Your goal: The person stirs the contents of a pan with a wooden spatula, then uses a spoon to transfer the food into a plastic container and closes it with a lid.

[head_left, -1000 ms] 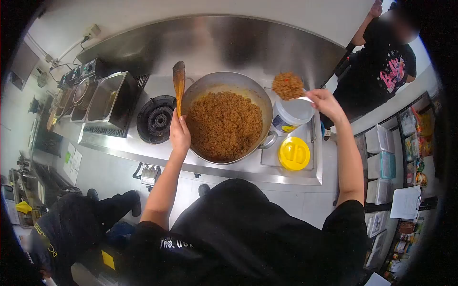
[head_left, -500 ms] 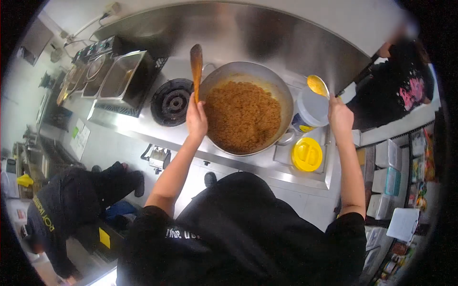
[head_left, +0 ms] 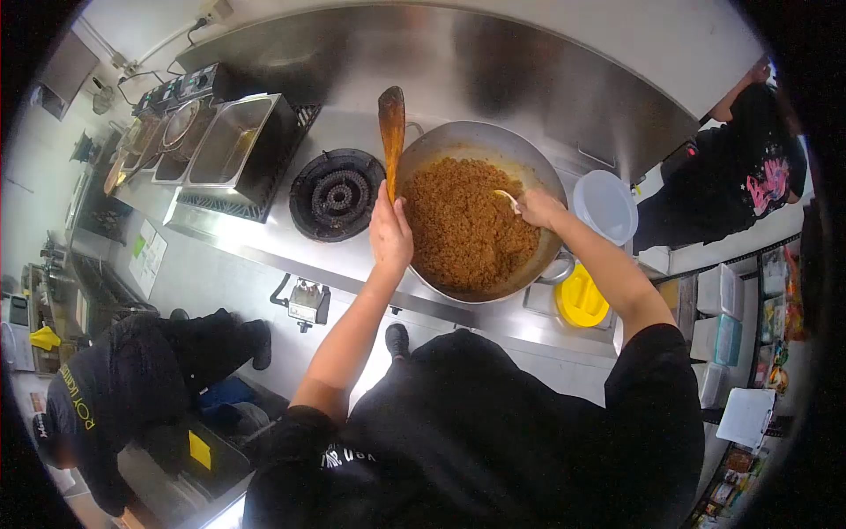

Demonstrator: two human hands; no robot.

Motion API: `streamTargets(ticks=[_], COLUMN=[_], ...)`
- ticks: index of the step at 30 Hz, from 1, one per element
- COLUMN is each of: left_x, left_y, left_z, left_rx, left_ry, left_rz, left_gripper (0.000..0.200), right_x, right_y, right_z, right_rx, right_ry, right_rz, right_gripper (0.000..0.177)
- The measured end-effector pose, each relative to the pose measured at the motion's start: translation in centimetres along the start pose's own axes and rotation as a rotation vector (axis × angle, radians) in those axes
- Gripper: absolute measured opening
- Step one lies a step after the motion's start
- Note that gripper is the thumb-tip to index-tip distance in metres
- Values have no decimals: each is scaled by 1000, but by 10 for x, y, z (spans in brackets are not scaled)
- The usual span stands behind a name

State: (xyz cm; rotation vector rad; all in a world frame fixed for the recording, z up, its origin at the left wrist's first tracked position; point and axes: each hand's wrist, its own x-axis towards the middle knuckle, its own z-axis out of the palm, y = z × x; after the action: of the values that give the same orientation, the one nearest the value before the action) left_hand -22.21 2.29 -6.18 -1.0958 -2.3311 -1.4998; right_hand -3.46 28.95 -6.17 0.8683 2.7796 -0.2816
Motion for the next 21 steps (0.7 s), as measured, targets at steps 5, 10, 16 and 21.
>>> streamTargets(ticks=[5, 10, 16, 21], left_x=[1, 1, 1, 1], left_y=[2, 3, 2, 1], left_z=[-1, -2, -2, -2], left_rx=[35, 46, 65, 69], left_ry=[27, 4, -21, -36], left_rz=[46, 50, 80, 97], left_gripper=[43, 43, 43, 43], right_x=[24, 28, 19, -4], right_y=[3, -18, -4, -12], right_z=[26, 31, 14, -19], right_rx=[329, 504, 639, 862], right_ry=[-112, -79, -122, -199], right_rz=[-14, -89, -100, 7], right_gripper=[20, 21, 23, 22])
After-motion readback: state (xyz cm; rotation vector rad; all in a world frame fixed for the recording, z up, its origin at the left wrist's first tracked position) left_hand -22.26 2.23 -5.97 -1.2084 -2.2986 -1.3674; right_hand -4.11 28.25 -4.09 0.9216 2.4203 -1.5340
